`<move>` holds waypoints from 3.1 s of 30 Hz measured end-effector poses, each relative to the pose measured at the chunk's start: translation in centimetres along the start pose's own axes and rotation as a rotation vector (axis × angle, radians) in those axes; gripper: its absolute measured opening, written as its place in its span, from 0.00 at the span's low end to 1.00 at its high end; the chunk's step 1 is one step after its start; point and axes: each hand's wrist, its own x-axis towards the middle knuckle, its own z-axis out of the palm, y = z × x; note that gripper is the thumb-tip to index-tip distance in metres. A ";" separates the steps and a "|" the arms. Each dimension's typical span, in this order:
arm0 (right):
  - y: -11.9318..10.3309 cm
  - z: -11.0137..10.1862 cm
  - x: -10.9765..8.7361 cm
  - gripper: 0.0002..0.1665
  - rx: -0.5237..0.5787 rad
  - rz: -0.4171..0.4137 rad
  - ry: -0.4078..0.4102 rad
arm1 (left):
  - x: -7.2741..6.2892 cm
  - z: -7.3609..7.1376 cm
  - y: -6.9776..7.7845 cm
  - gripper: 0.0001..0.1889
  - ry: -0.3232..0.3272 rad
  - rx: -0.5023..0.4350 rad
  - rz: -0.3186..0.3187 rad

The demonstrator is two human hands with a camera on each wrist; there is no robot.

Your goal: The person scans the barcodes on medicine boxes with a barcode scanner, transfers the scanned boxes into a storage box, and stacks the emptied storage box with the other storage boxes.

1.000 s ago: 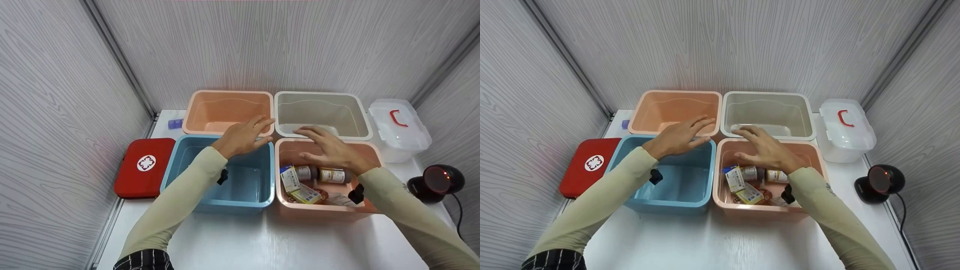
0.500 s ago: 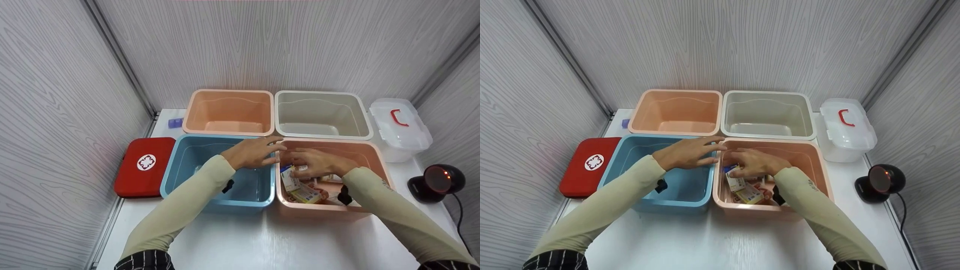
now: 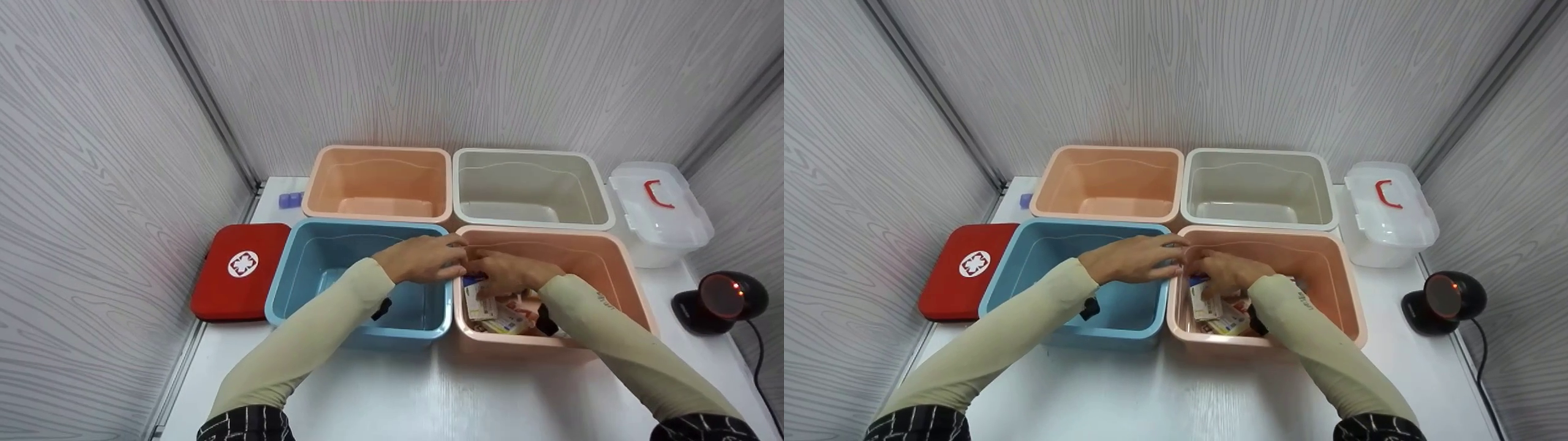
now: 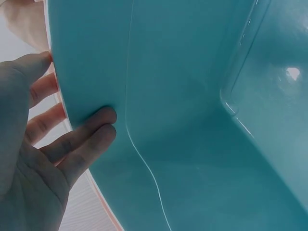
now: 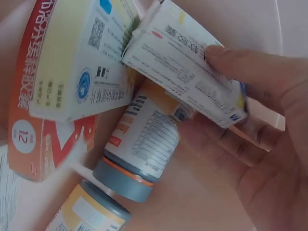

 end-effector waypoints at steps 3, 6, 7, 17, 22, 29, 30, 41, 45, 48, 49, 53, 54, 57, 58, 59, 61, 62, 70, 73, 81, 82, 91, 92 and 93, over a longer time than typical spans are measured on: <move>0.0 -0.4 -0.3 0.38 0.038 -0.011 0.011 | 0.0 0.1 -0.1 0.20 0.006 -0.011 0.004; 0.1 -1.0 -1.1 0.41 0.052 -0.061 0.044 | 0.0 0.2 -0.2 0.20 0.009 -0.012 0.003; 0.2 -1.2 -1.5 0.40 0.051 -0.074 0.061 | 0.0 0.2 -0.2 0.20 0.010 -0.010 0.006; 1.2 -4.2 -7.1 0.18 0.095 -0.099 0.347 | 0.1 0.2 -0.3 0.20 0.023 0.046 0.040; 2.0 -4.8 -9.9 0.18 0.272 -0.064 0.425 | 0.1 0.1 -0.3 0.22 0.029 0.043 0.061; 3.4 -4.4 -13.0 0.23 0.302 -0.060 0.554 | 0.0 0.1 -0.3 0.23 0.023 0.033 0.046; 3.7 -4.2 -13.4 0.25 0.296 -0.062 0.578 | 0.0 0.1 -0.3 0.23 0.020 0.029 0.043; 5.8 -3.1 -16.2 0.27 0.323 -0.029 0.722 | 0.0 0.0 -0.3 0.24 0.002 0.000 0.013; 6.4 -2.7 -17.3 0.29 0.367 0.041 0.758 | 0.0 0.1 -0.4 0.24 0.004 -0.010 0.018; 7.0 -2.5 -18.4 0.37 0.414 0.061 0.812 | 0.1 0.2 -0.4 0.22 0.015 -0.013 0.032; 7.3 -2.4 -18.7 0.39 0.435 0.066 0.834 | 0.1 0.2 -0.4 0.21 0.020 -0.010 0.040; 8.4 -1.9 -20.4 0.44 0.451 0.117 0.925 | 0.2 0.2 -0.5 0.18 0.035 -0.004 0.061; 8.6 -1.7 -20.8 0.43 0.452 0.137 0.943 | 0.2 0.2 -0.5 0.19 0.036 -0.003 0.064; 9.3 -1.0 -21.9 0.39 0.460 0.201 0.990 | 0.0 0.1 -0.6 0.22 0.026 -0.023 0.052; 9.5 -0.7 -22.2 0.39 0.458 0.216 1.008 | 0.0 0.1 -0.6 0.23 0.022 -0.028 0.047; 9.8 -0.4 -22.5 0.38 0.452 0.233 1.030 | 0.0 0.1 -0.6 0.23 0.018 -0.031 0.044; 10.3 0.2 -23.0 0.38 0.441 0.271 1.071 | 0.0 0.1 -0.6 0.23 0.012 -0.038 0.043; 10.5 0.5 -23.1 0.38 0.439 0.290 1.093 | -0.1 0.1 -0.6 0.23 0.013 -0.039 0.043; 12.6 2.8 -24.6 0.46 0.548 0.455 1.132 | -0.1 0.0 -0.4 0.25 0.003 -0.050 0.029; 13.0 4.0 -24.9 0.41 0.544 0.507 1.113 | -0.1 0.0 -0.5 0.26 0.002 -0.054 0.029; 14.4 7.6 -25.0 0.31 0.883 0.375 1.218 | 0.1 0.1 -0.5 0.22 0.013 -0.011 0.045; 14.5 8.0 -25.0 0.31 0.987 0.327 1.237 | 0.1 0.1 -0.5 0.21 0.015 -0.002 0.047; 15.0 10.8 -24.8 0.31 1.445 0.252 1.376 | 0.0 0.1 -0.6 0.21 0.016 -0.014 0.043; 15.1 11.1 -24.7 0.31 1.462 0.268 1.374 | 0.0 0.1 -0.6 0.22 0.015 -0.019 0.042; 15.2 11.3 -24.7 0.31 1.486 0.281 1.374 | 0.0 0.1 -0.6 0.23 0.014 -0.023 0.038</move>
